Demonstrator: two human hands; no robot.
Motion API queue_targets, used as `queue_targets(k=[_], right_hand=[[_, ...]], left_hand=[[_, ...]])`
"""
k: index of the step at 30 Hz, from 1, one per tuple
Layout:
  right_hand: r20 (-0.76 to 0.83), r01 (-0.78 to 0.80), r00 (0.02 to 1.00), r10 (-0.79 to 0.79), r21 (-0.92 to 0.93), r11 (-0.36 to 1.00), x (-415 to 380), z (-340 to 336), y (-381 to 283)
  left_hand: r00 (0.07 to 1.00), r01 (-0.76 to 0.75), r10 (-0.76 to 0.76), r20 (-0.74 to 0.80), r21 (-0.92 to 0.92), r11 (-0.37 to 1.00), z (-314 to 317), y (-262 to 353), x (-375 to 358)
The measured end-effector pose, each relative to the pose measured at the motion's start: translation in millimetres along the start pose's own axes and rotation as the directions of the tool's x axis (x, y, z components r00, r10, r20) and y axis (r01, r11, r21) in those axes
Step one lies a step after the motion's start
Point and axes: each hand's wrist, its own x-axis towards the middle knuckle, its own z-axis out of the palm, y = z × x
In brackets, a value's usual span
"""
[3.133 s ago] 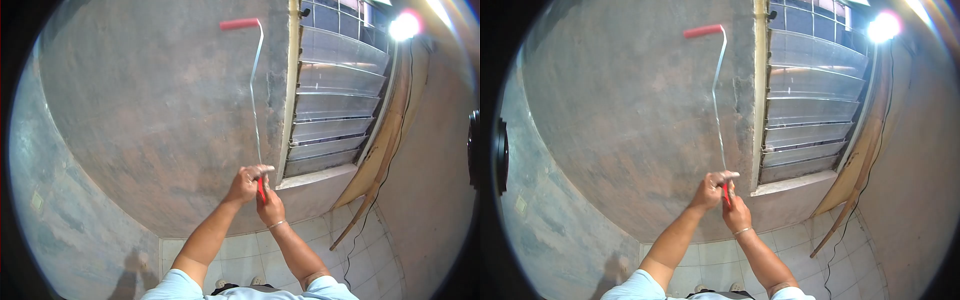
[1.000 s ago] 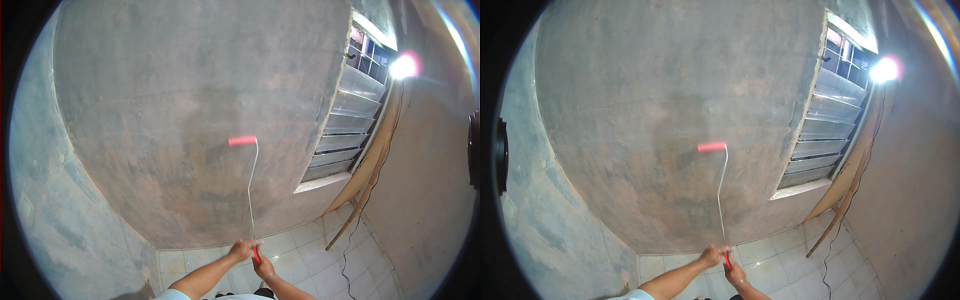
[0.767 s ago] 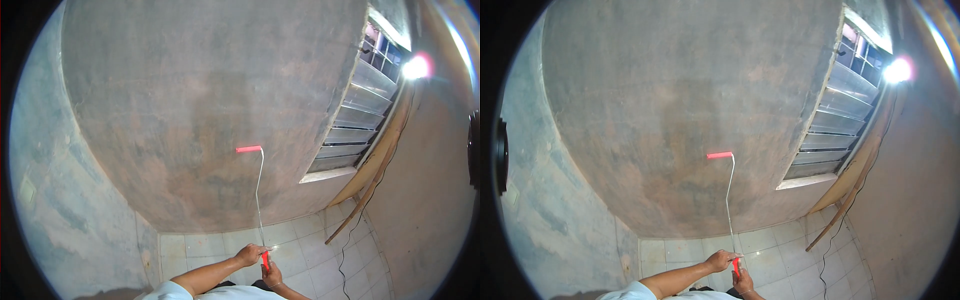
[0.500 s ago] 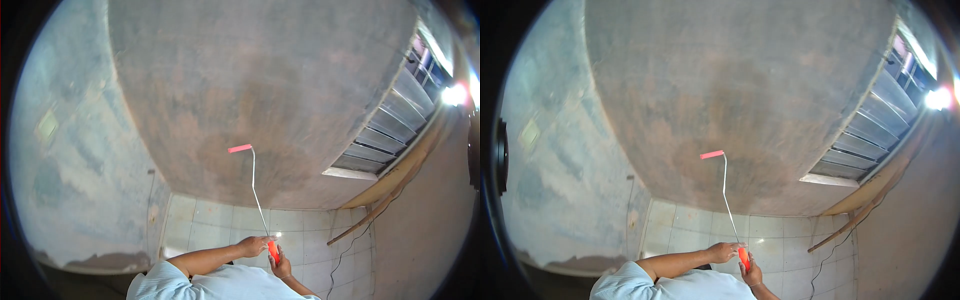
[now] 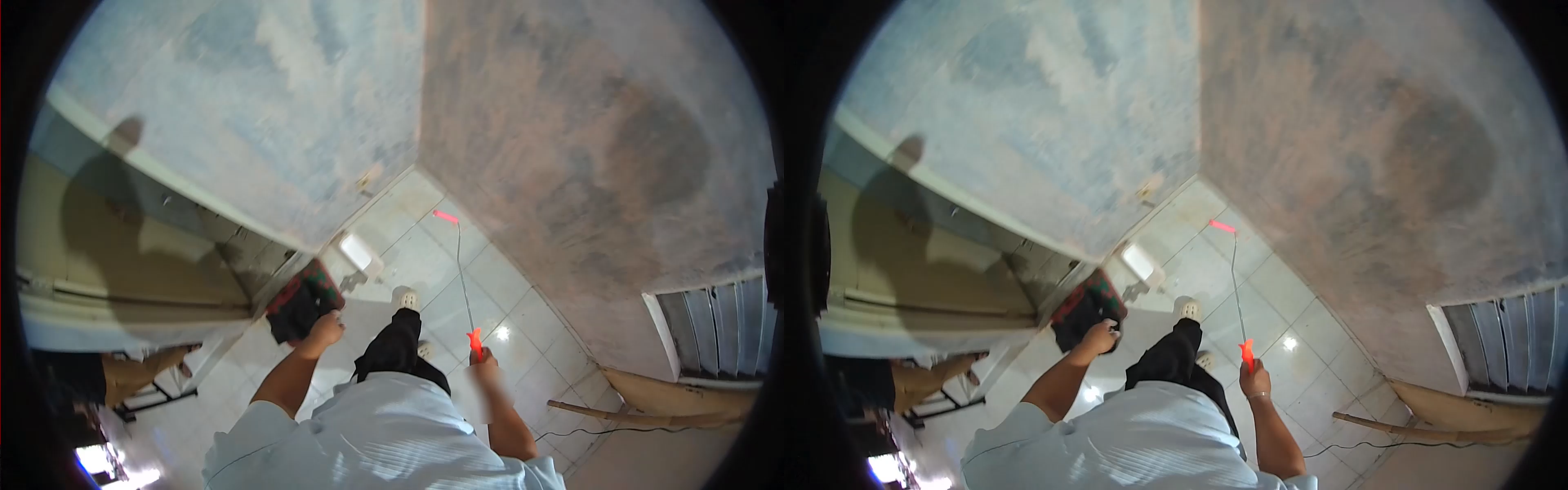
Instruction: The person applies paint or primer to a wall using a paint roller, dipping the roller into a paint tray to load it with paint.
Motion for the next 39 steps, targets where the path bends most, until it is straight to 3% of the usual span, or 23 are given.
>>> queue_targets(k=[3,7,11,16,18,21,25,26,29,33,35,39], right_hand=[[0.158,-0.009,0.987,0.018,-0.061,0.998,19.8,30.6,-4.2],[0.287,-0.031,0.956,0.052,-0.078,0.996,40.3,71.8,-42.9],[0.378,0.065,0.924,-0.062,0.006,0.998,63.4,120.7,-83.8],[0.552,0.017,0.834,-0.007,-0.014,1.0,81.8,187.7,-144.2],[0.526,-0.038,0.85,0.025,0.013,0.999,87.5,224.2,-162.2],[0.44,-0.165,0.889,0.124,0.057,0.985,98.2,288.4,-186.6],[0.433,-0.295,0.87,0.236,0.072,0.953,116.5,327.6,-239.9],[0.411,-0.264,0.882,0.231,0.024,0.964,124.3,346.7,-248.9],[0.38,-0.374,0.87,0.315,0.09,0.923,135.3,377.3,-278.0],[0.413,-0.439,0.827,0.382,0.047,0.897,165.2,406.6,-312.1],[0.347,-0.476,0.83,0.436,0.034,0.879,178.5,423.4,-322.4],[0.316,-0.482,0.823,0.471,-0.048,0.875,191.0,448.4,-334.4]], left_hand=[[0.995,0.101,-0.101,0.0,-0.017,0.995,4.7,-75.0,-73.3],[0.929,0.361,-0.357,0.095,-0.032,0.932,17.9,-122.5,-162.4],[0.826,0.545,-0.505,0.249,-0.129,0.828,39.8,-164.7,-207.3],[0.858,0.488,-0.437,0.271,-0.158,0.859,12.9,-164.1,-211.7],[0.89,0.448,-0.403,0.211,-0.254,0.857,-7.2,-154.7,-201.9],[0.897,0.422,-0.366,0.25,-0.233,0.876,-32.1,-158.2,-185.3],[0.902,0.376,-0.307,0.304,-0.204,0.904,-62.4,-197.0,-165.7],[0.898,0.373,-0.302,0.321,-0.187,0.909,-75.2,-206.9,-160.6],[0.89,0.394,-0.328,0.315,-0.174,0.902,-107.7,-243.0,-149.3],[0.88,0.454,-0.393,0.267,-0.226,0.862,-133.7,-309.0,-144.2],[0.884,0.454,-0.41,0.225,-0.206,0.867,-142.8,-328.8,-139.9],[0.871,0.474,-0.401,0.283,-0.273,0.837,-145.5,-339.7,-136.2]])
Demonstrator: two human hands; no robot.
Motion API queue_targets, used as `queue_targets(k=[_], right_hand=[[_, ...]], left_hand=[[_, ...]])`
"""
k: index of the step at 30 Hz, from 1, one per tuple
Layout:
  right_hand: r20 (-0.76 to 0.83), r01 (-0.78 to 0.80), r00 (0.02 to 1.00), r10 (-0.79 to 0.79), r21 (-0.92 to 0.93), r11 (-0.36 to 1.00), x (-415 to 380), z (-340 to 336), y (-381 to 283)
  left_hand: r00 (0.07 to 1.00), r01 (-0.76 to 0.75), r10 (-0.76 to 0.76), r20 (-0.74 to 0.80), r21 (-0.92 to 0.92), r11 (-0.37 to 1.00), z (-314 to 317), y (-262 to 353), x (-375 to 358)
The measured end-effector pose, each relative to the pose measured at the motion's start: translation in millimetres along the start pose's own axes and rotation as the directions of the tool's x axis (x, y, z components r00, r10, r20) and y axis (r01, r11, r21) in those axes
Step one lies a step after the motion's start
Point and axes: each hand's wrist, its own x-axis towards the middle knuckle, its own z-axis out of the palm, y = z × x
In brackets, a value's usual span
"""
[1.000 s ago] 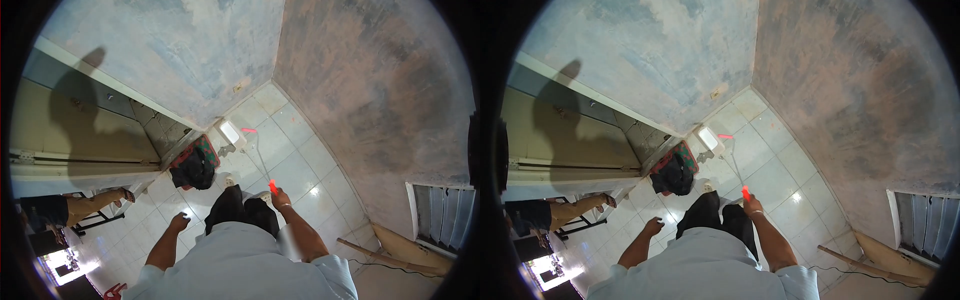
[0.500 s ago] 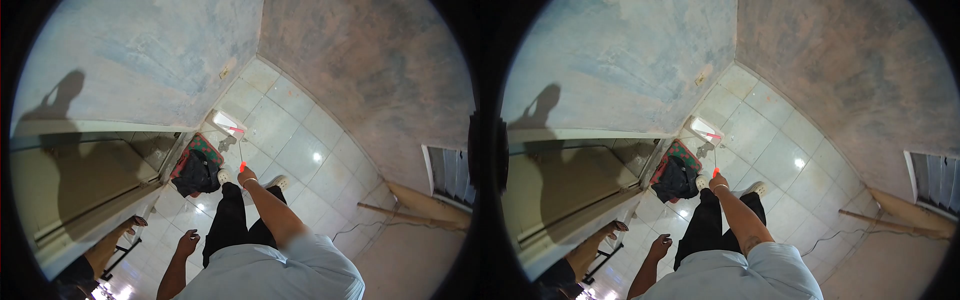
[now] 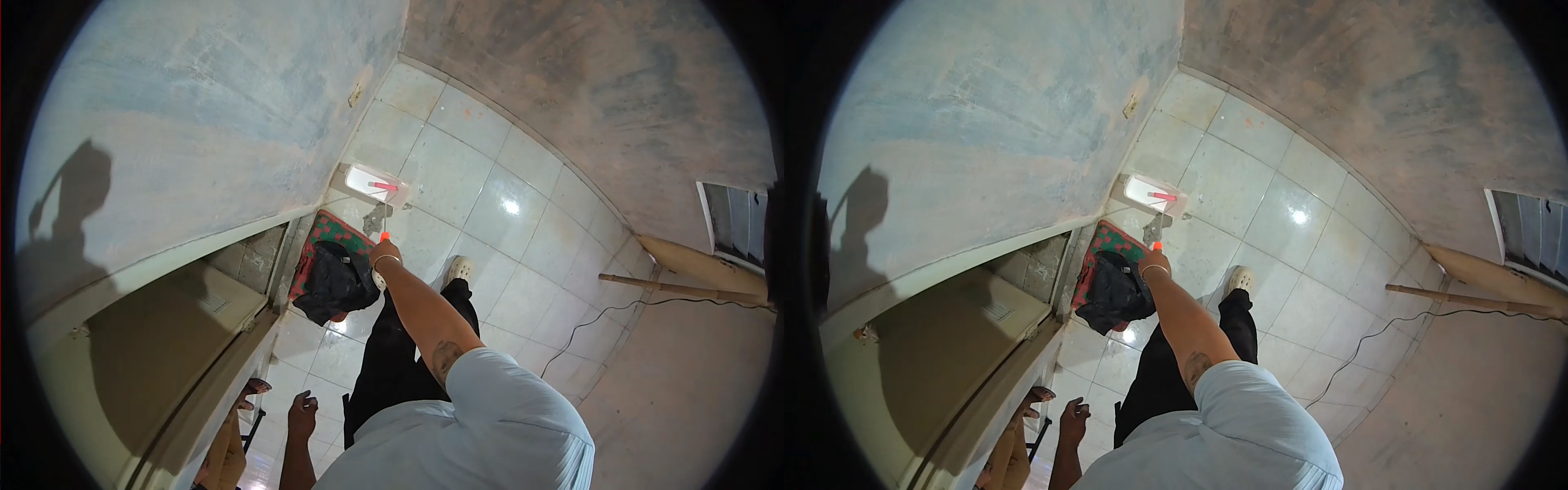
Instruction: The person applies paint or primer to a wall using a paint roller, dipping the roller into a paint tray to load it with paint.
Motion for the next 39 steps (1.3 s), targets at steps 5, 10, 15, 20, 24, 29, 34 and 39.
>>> queue_targets(k=[5,10,15,20,24,29,34,39], right_hand=[[0.046,0.1,0.995,-0.093,-0.189,0.977,22.3,29.5,-8.0],[0.122,0.198,0.979,-0.164,-0.368,0.908,24.9,39.2,-12.9],[0.126,0.168,0.983,-0.135,-0.3,0.939,15.7,28.8,-17.9],[0.173,0.242,0.966,-0.189,-0.368,0.898,21.1,23.2,-14.1],[0.145,0.177,0.978,-0.151,-0.18,0.968,22.9,13.5,-14.8],[0.21,0.234,0.96,-0.183,-0.254,0.939,51.9,0.3,-13.3],[0.277,0.354,0.922,-0.269,-0.326,0.877,110.5,17.5,-4.6],[0.29,0.071,0.955,-0.057,-0.037,0.997,86.4,-62.2,-12.8]], left_hand=[[0.995,-0.006,0.006,0.095,0.004,1.0,5.4,14.4,3.6],[0.995,-0.001,0.005,0.102,-0.034,0.999,0.8,0.2,17.3],[0.995,-0.012,0.016,0.098,-0.042,0.999,-8.6,-4.6,26.8],[0.994,-0.007,0.011,0.106,-0.041,0.999,-5.9,7.7,31.6],[0.993,-0.013,0.015,0.116,-0.012,1.0,-7.4,17.1,31.6],[0.991,-0.012,0.019,0.135,-0.051,0.999,-10.5,2.5,40.5],[0.991,0.026,-0.015,0.137,-0.08,0.996,-17.4,5.3,39.4],[0.99,0.026,-0.02,0.141,-0.041,0.999,-18.6,9.9,44.0]])
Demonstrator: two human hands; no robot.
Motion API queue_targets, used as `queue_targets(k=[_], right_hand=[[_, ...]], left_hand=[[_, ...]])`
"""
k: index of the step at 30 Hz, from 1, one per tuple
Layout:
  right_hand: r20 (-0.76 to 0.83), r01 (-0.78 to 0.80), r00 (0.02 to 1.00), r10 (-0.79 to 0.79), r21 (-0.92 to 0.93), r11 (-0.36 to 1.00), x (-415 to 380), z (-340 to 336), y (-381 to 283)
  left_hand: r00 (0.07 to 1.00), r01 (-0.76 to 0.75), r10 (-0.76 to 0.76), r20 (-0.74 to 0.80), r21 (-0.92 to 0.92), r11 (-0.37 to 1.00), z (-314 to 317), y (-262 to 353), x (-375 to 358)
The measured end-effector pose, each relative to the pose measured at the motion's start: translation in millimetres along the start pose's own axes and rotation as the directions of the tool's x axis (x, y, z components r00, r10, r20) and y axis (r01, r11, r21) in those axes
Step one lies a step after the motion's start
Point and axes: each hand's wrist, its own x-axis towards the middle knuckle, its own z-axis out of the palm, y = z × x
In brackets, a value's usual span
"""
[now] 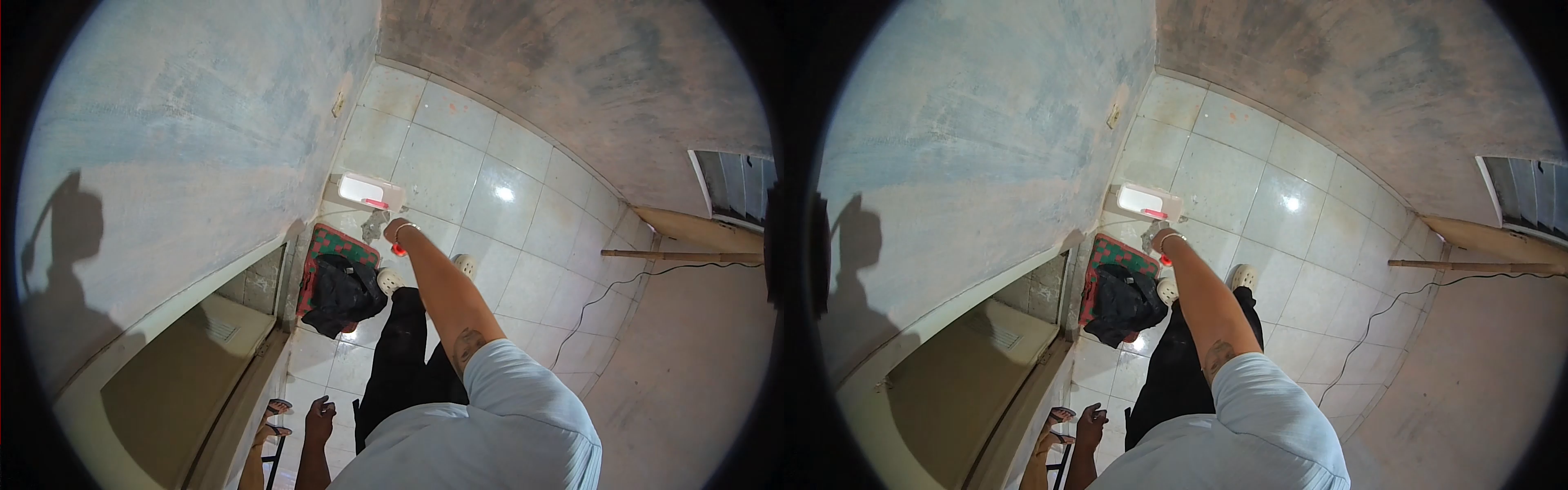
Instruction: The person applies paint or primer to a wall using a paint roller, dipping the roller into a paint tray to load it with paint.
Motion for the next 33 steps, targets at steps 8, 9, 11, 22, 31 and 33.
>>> queue_targets(k=[8,9,11,22,31,33], right_hand=[[0.077,-0.129,0.99,0.115,0.209,0.969,-51.5,-62.2,-23.7],[0.077,-0.128,0.991,0.114,0.212,0.969,-52.4,-59.3,-25.9],[0.116,0.269,0.963,-0.244,-0.333,0.904,-31.6,-47.0,-18.0],[0.192,-0.118,0.976,0.102,0.073,0.99,-81.5,-97.2,-8.8],[0.195,-0.148,0.972,0.131,0.074,0.986,-99.9,-115.2,-21.3],[0.157,-0.105,0.983,0.097,0.043,0.994,-120.8,-127.3,-29.9]], left_hand=[[1.0,0.01,-0.01,0.018,0.012,1.0,0.2,5.7,10.7],[1.0,0.018,-0.019,0.022,0.025,1.0,-0.9,8.7,11.5],[0.999,0.022,-0.022,0.024,0.012,1.0,-2.4,8.4,15.5],[0.998,0.012,-0.014,0.062,0.024,1.0,-7.0,11.5,29.1],[0.997,0.021,-0.023,0.073,0.031,0.999,-9.1,18.7,29.8],[0.997,0.035,-0.035,0.066,0.006,0.999,-9.4,16.2,30.1]])
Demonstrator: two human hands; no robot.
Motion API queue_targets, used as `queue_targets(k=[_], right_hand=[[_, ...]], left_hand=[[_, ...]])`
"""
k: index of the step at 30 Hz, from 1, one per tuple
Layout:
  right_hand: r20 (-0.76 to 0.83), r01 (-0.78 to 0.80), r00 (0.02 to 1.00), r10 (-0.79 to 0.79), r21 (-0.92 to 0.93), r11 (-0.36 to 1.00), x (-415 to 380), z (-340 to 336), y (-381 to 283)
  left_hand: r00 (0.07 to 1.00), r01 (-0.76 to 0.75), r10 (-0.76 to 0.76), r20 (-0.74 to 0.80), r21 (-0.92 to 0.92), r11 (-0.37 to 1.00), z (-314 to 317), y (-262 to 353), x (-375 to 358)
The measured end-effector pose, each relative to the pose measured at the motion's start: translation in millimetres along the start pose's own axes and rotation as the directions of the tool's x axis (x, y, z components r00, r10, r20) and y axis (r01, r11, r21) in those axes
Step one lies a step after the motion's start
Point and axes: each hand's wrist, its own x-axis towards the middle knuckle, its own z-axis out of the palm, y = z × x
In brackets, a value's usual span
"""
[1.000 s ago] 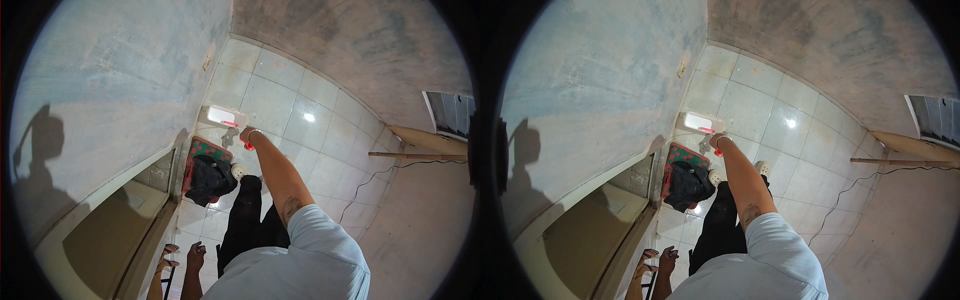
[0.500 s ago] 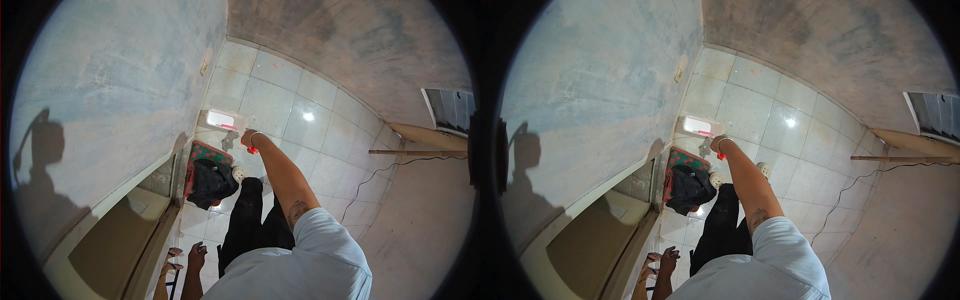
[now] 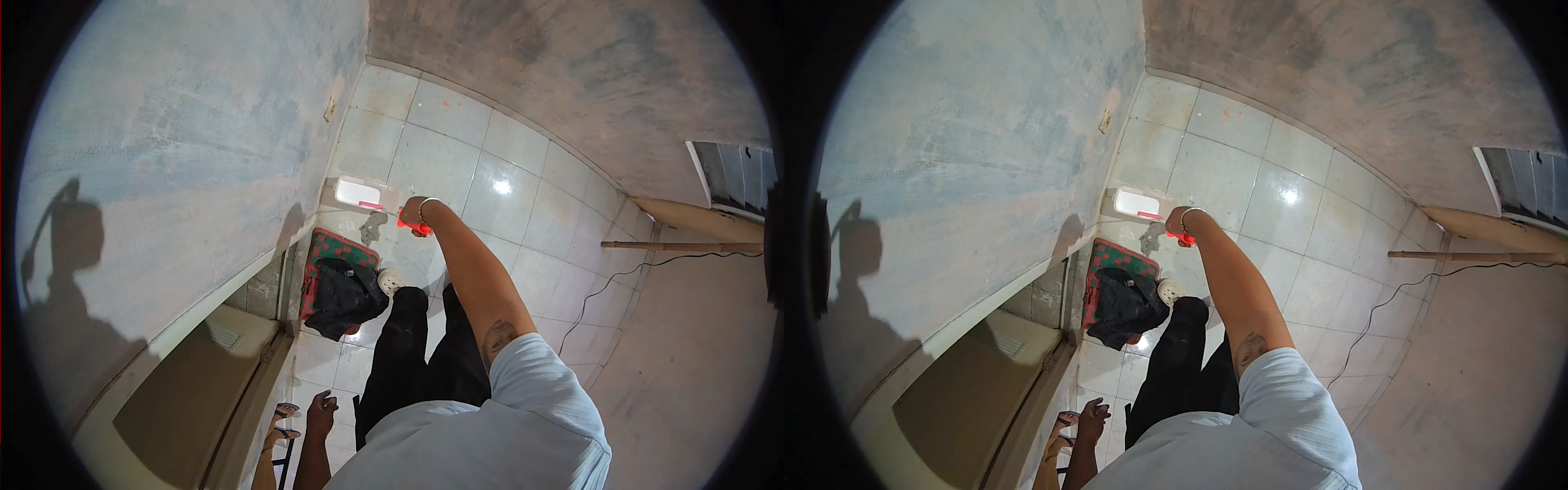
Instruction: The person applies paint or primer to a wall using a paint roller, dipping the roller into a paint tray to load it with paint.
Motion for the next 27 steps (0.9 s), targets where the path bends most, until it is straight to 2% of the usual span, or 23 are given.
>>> queue_targets(k=[1,3,9,15,18,20,22,23,27], right_hand=[[-0.004,0.001,1.0,-0.001,0.003,1.0,0.7,-2.7,2.8],[-0.01,0.002,1.0,0.0,0.152,0.988,1.3,-8.7,10.6],[0.008,-0.043,0.999,0.042,0.209,0.977,5.3,-18.5,26.6],[0.003,-0.03,1.0,0.03,0.065,0.997,8.9,-24.4,16.8],[0.011,-0.008,1.0,0.008,-0.016,1.0,0.7,-21.5,0.6],[0.002,-0.045,0.999,0.045,-0.005,0.999,14.1,-11.6,-3.0],[-0.045,0.007,0.999,0.001,0.178,0.984,27.7,0.6,-1.0],[-0.014,-0.017,1.0,0.019,0.132,0.991,34.8,1.3,-2.5],[-0.017,-0.018,1.0,0.021,0.133,0.991,28.1,-2.1,-4.4]], left_hand=[[1.0,-0.005,0.005,0.0,0.002,1.0,0.2,0.1,1.2],[1.0,0.007,-0.007,-0.001,0.011,1.0,0.6,-1.0,2.2],[0.999,-0.044,0.045,-0.012,0.015,0.999,6.5,1.6,8.6],[1.0,-0.014,0.014,0.016,0.016,1.0,7.7,-2.1,10.3],[1.0,-0.002,0.002,-0.018,0.0,1.0,9.7,2.8,5.0],[1.0,0.003,-0.004,-0.018,-0.015,1.0,9.9,4.5,1.2],[1.0,0.008,-0.009,-0.014,-0.032,0.999,10.9,1.2,0.7],[1.0,0.005,-0.005,-0.013,-0.021,1.0,10.0,-2.6,1.8],[1.0,-0.012,0.012,-0.022,-0.021,1.0,10.4,-2.2,1.2]])
